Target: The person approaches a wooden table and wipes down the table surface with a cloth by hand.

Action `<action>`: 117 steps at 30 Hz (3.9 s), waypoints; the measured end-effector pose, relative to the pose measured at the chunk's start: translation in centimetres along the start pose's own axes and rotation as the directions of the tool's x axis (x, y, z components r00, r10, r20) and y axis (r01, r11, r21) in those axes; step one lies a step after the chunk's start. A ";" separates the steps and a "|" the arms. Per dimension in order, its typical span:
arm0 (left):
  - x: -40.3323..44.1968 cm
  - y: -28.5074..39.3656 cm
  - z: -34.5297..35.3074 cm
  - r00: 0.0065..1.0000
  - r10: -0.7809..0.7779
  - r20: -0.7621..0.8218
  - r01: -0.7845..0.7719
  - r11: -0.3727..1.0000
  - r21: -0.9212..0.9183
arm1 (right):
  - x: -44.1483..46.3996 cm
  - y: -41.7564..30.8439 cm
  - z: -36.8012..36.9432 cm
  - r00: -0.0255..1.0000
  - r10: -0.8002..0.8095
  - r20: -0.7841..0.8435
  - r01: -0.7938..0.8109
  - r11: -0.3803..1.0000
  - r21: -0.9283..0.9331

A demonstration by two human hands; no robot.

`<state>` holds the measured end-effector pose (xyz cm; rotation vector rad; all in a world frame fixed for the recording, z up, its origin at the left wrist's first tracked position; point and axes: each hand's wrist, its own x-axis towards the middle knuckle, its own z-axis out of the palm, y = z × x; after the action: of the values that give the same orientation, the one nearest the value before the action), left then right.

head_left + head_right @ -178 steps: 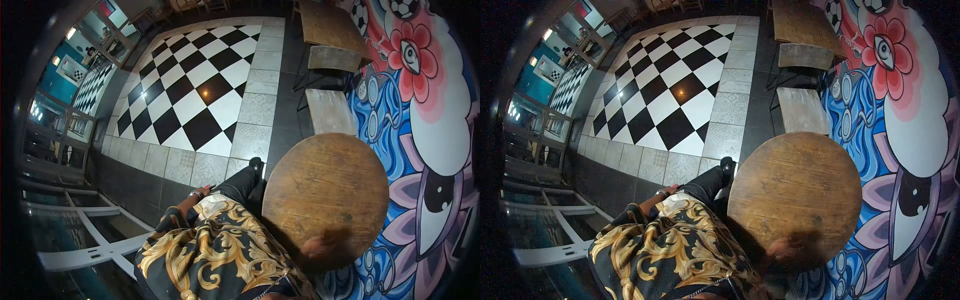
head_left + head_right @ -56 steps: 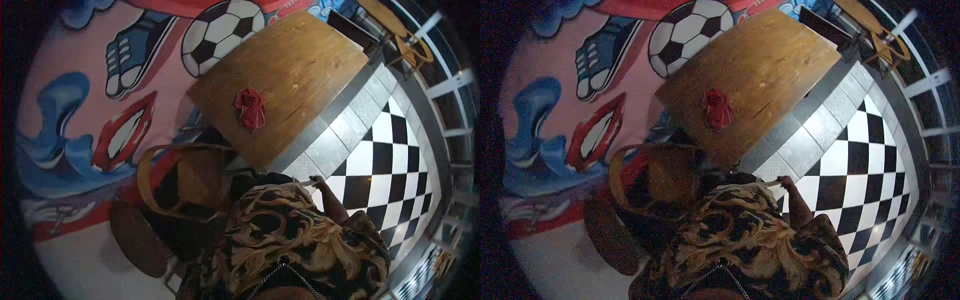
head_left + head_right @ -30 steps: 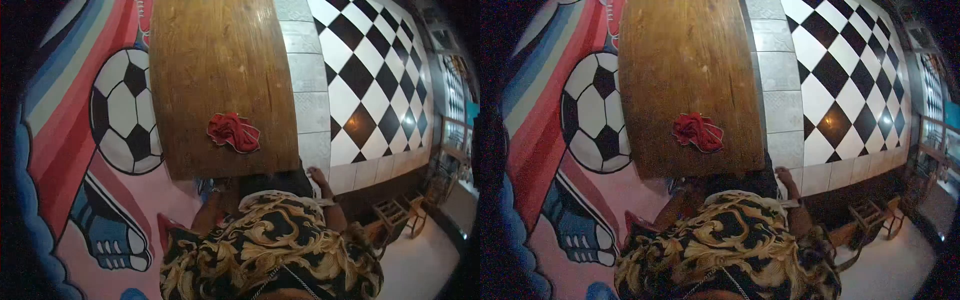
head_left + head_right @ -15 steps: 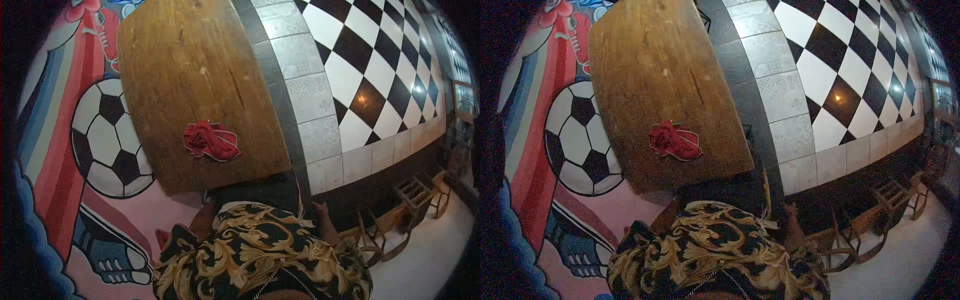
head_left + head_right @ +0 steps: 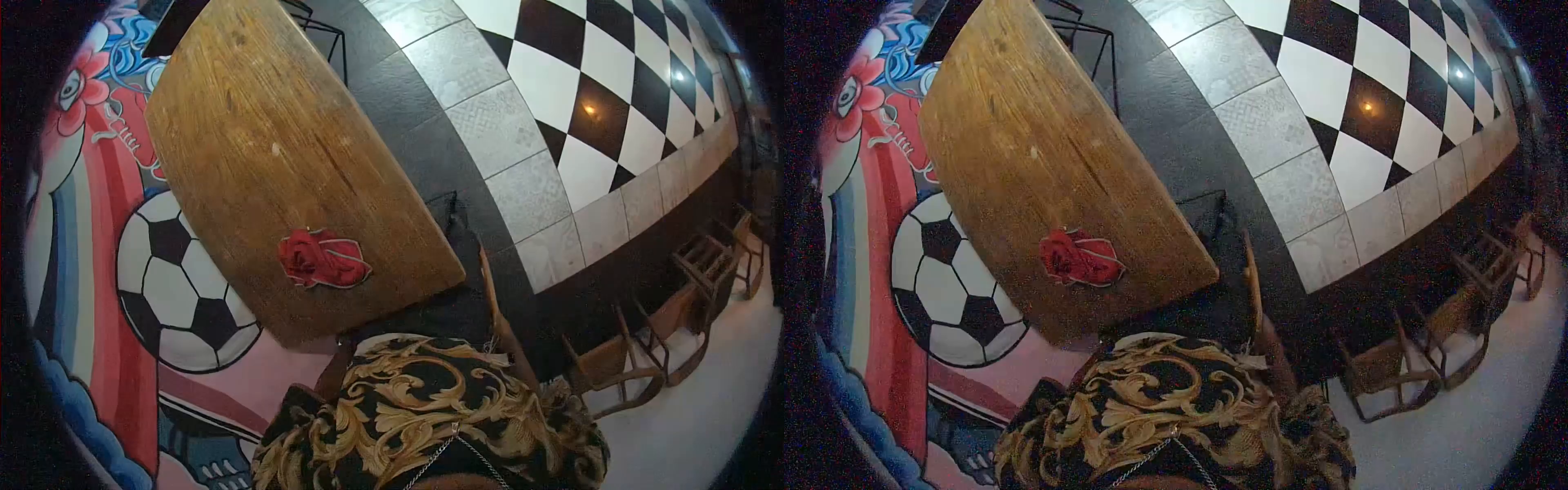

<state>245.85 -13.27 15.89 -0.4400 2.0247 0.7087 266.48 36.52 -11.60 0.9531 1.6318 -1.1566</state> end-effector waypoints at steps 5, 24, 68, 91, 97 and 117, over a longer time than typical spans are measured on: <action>1.7 -0.3 -2.3 0.996 0.054 0.071 -0.058 0.996 0.061 | 3.2 0.1 3.1 0.998 -0.068 0.002 0.068 0.995 -0.079; 7.7 -3.7 -2.1 0.886 0.349 0.305 -0.431 0.863 0.262 | 0.2 -9.7 3.5 0.919 -0.061 -0.389 0.092 0.994 0.062; 19.1 -2.1 6.9 0.267 0.733 0.626 -0.903 -0.036 0.428 | -4.8 -59.3 23.8 -0.175 -0.736 0.654 0.388 -0.662 -0.642; 20.1 -1.4 5.7 0.135 0.677 0.724 -0.931 -0.164 0.327 | -11.8 -52.4 15.7 0.105 -0.862 0.496 0.648 -0.319 -0.691; 20.1 -1.6 5.7 0.115 0.660 0.742 -0.930 -0.190 0.314 | -8.2 -47.6 22.1 -0.359 -0.557 0.749 0.599 -0.753 -0.272; 19.2 -1.6 5.5 0.081 0.683 0.726 -0.932 -0.205 0.297 | -6.6 -52.6 30.3 -0.345 -0.475 0.810 0.622 -0.762 -0.181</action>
<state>240.39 -11.57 -3.33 1.7736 1.7829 0.4548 226.83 -7.23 3.90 -2.0509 2.2512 -0.7761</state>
